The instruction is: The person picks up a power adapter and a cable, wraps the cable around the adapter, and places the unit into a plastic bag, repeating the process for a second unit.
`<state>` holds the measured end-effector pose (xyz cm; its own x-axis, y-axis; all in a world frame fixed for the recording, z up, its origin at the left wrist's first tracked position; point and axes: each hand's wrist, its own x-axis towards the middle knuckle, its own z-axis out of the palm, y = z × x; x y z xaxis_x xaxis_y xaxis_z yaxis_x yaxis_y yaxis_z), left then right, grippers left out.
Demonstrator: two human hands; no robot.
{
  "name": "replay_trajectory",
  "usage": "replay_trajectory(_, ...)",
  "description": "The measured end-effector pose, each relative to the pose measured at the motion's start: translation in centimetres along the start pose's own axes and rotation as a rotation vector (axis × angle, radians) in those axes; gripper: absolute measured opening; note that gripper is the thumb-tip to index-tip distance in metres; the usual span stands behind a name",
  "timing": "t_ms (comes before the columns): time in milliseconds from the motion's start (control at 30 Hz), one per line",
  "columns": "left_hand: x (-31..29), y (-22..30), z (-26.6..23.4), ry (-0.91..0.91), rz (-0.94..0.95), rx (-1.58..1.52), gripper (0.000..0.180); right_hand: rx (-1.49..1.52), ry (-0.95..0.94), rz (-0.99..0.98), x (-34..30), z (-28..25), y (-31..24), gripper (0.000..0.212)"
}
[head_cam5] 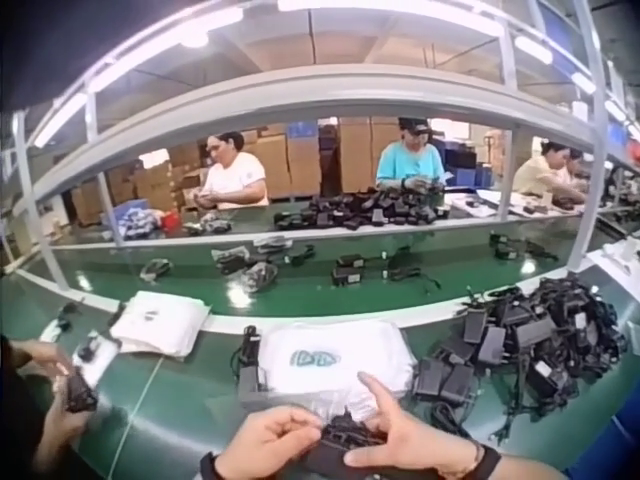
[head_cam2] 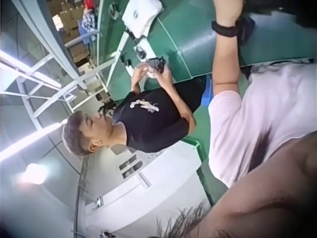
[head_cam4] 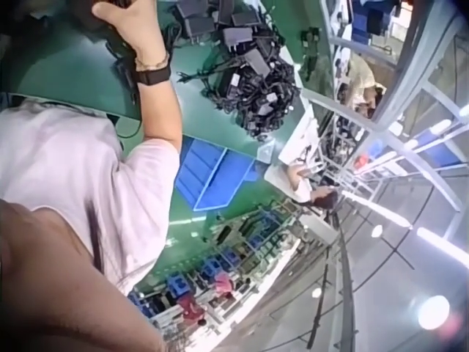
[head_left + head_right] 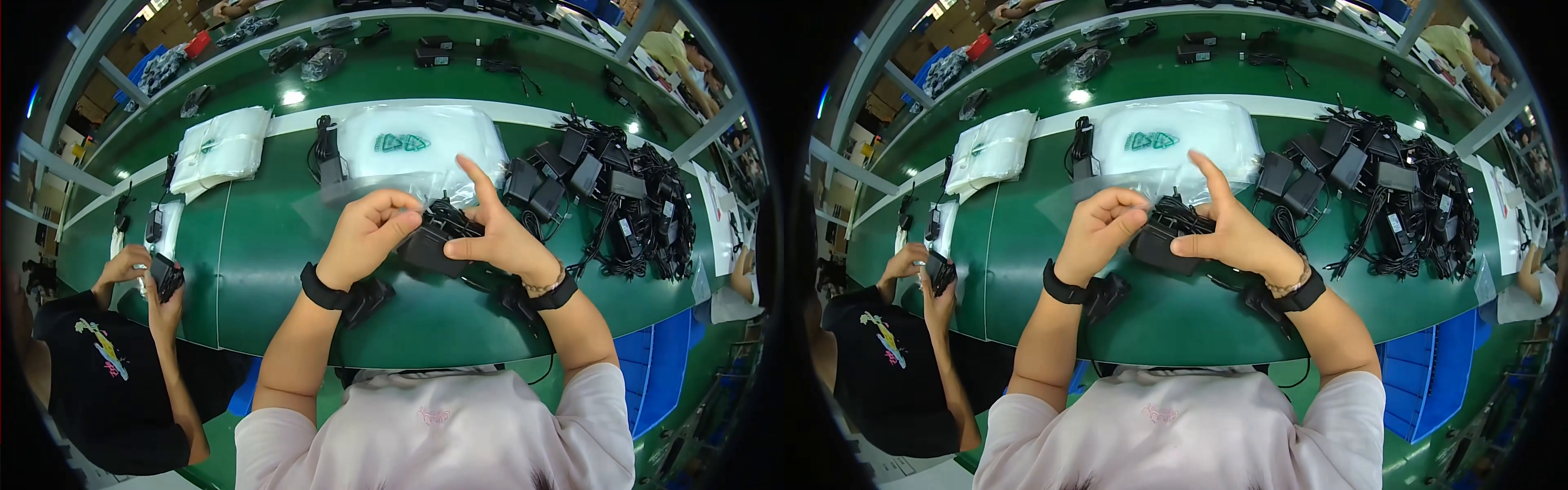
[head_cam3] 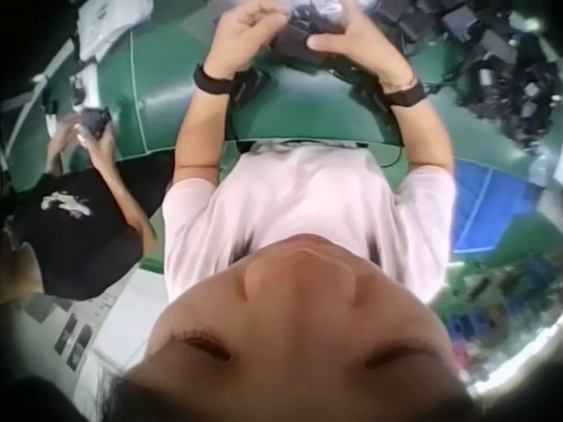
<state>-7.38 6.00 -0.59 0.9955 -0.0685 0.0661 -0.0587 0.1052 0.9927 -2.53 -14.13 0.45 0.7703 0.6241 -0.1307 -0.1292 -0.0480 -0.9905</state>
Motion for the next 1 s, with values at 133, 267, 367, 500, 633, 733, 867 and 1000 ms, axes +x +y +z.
replay_trajectory(133, 0.2, 0.3, -0.9, -0.159, -0.049, 0.086, 0.009, -0.179, -0.210, -0.217, 1.4, -1.1, 0.9, 0.063)
replay_trajectory(267, 0.1, 1.2, -1.4, -0.290, -0.118, 0.282, 0.014, -0.340, -0.216, -0.177, 1.2, -1.9, 1.5, 0.065)
replay_trajectory(367, -0.1, 0.8, -1.7, -0.143, -0.100, 0.657, 0.022, -0.261, -0.135, 0.034, 0.9, -1.4, 0.3, 0.065)
replay_trajectory(500, -0.3, -2.7, -0.6, 0.398, 0.185, 1.078, 0.027, -0.069, -0.053, 0.208, 0.1, -0.3, -0.7, 0.065)
replay_trajectory(633, -0.1, -4.2, 0.7, 0.561, -0.085, 0.178, 0.029, -0.117, -0.092, -0.057, -0.4, 0.4, 0.6, 0.064)
replay_trajectory(733, -0.1, -3.8, 1.3, 0.445, -0.269, -0.395, 0.028, -0.156, -0.158, -0.074, -0.4, 0.5, 1.7, 0.064)
replay_trajectory(867, -0.2, -5.2, 1.2, 0.483, 0.050, -0.048, 0.026, -0.115, -0.090, -0.161, -0.2, 0.9, 2.0, 0.064)
replay_trajectory(1000, -0.3, -5.4, 1.2, 0.548, 0.173, -0.087, 0.024, 0.083, 0.004, 0.040, -0.9, 1.3, 0.8, 0.064)
